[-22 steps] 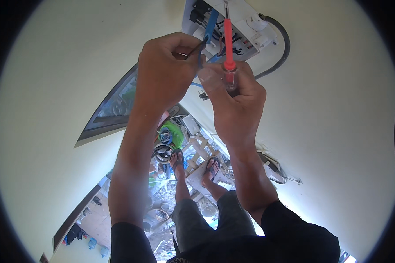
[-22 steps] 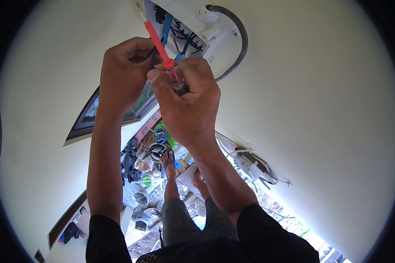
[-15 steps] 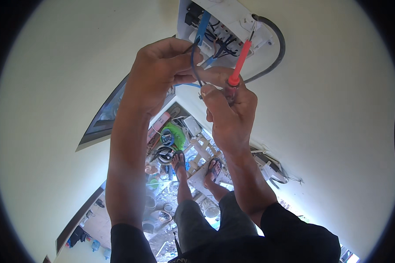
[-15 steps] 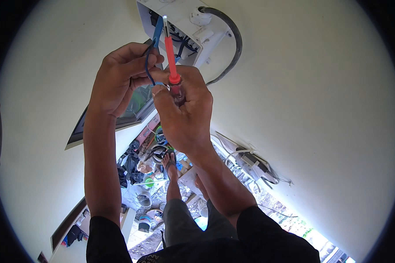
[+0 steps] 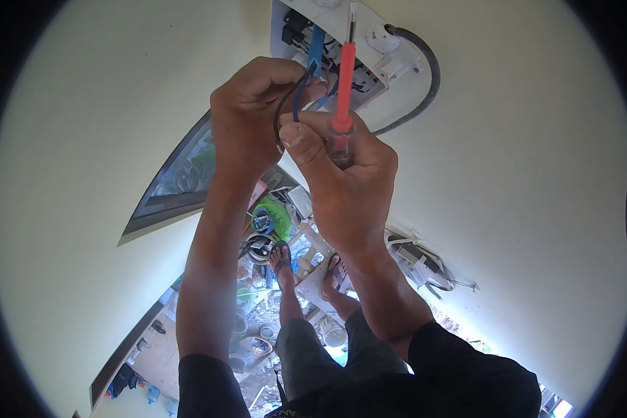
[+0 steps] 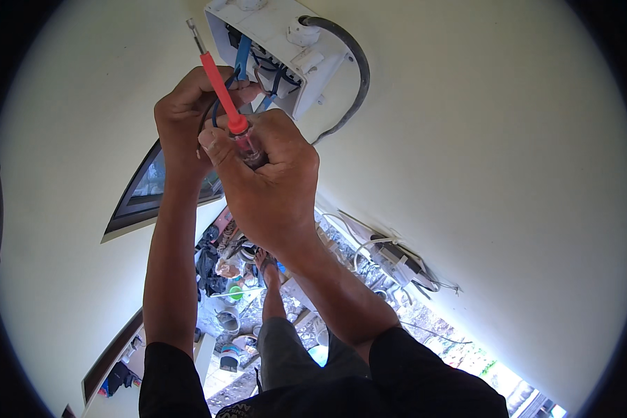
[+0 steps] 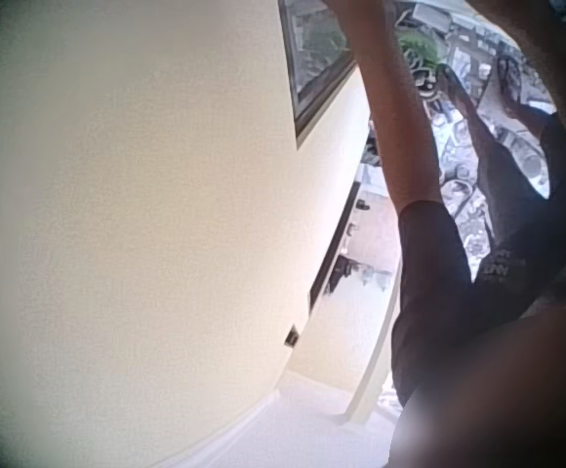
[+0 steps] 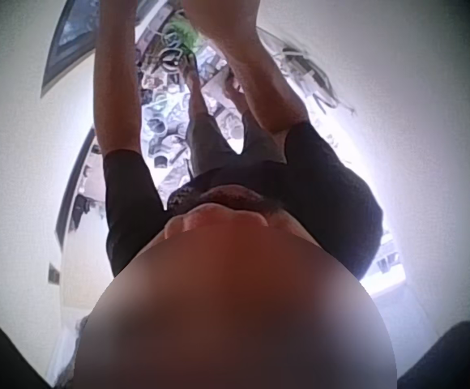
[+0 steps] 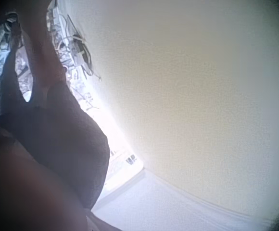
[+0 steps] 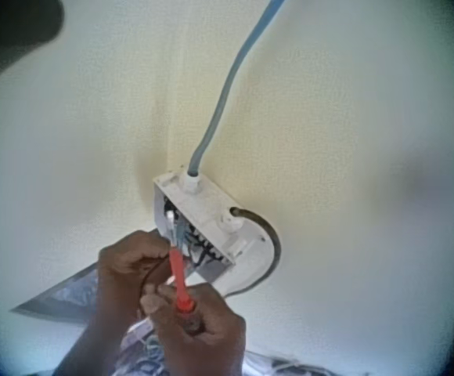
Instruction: Wire an electrical junction box using pliers and a screwdriver.
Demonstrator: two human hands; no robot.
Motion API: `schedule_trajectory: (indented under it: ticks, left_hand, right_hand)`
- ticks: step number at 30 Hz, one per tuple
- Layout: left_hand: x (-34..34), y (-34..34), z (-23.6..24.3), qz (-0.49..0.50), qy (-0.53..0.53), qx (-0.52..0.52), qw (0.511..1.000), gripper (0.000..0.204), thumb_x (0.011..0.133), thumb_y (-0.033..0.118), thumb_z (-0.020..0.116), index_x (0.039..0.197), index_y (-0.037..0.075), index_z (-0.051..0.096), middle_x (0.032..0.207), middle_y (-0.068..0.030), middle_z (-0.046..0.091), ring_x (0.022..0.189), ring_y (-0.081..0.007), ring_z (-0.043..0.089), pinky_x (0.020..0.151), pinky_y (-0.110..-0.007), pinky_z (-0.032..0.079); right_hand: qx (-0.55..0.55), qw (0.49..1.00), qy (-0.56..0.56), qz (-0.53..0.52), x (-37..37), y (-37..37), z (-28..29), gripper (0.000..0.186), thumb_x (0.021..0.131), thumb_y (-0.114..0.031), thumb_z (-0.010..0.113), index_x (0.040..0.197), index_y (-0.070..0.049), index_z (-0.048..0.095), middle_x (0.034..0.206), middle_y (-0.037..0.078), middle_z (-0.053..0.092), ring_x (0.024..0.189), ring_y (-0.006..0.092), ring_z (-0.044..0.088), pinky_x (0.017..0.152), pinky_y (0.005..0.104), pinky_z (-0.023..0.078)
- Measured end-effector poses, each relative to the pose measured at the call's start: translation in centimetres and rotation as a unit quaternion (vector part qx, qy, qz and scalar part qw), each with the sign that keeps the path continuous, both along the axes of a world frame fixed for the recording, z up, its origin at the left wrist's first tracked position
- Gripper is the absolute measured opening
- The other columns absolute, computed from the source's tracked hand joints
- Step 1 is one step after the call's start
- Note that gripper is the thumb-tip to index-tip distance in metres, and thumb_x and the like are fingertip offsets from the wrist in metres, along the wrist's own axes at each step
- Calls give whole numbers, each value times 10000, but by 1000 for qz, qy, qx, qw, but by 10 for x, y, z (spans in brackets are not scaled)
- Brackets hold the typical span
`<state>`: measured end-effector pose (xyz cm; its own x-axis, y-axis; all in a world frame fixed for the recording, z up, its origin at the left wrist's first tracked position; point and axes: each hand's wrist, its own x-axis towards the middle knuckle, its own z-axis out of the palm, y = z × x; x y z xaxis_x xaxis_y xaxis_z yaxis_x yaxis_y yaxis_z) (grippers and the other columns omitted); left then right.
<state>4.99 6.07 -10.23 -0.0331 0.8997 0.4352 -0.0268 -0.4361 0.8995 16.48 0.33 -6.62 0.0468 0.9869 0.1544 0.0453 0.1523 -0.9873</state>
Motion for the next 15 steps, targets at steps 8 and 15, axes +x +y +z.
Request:
schedule_trajectory:
  ticks: [8,15]
  left_hand:
    - [25,23,4,210,-205,24,956,174,899,58,688,958,-104,666,812,-153,716,752,-204,717,719,-336,618]
    - [36,23,-2,211,-194,66,956,134,822,4,750,906,-62,669,808,-139,723,709,-158,705,665,-276,593]
  right_hand:
    - [-71,994,71,34,16,-45,-8,146,945,-131,663,934,10,626,687,16,611,552,1,475,476,178,340]
    - [-90,995,21,35,38,-69,-29,126,940,-93,658,956,31,643,743,22,643,612,23,504,539,192,393]
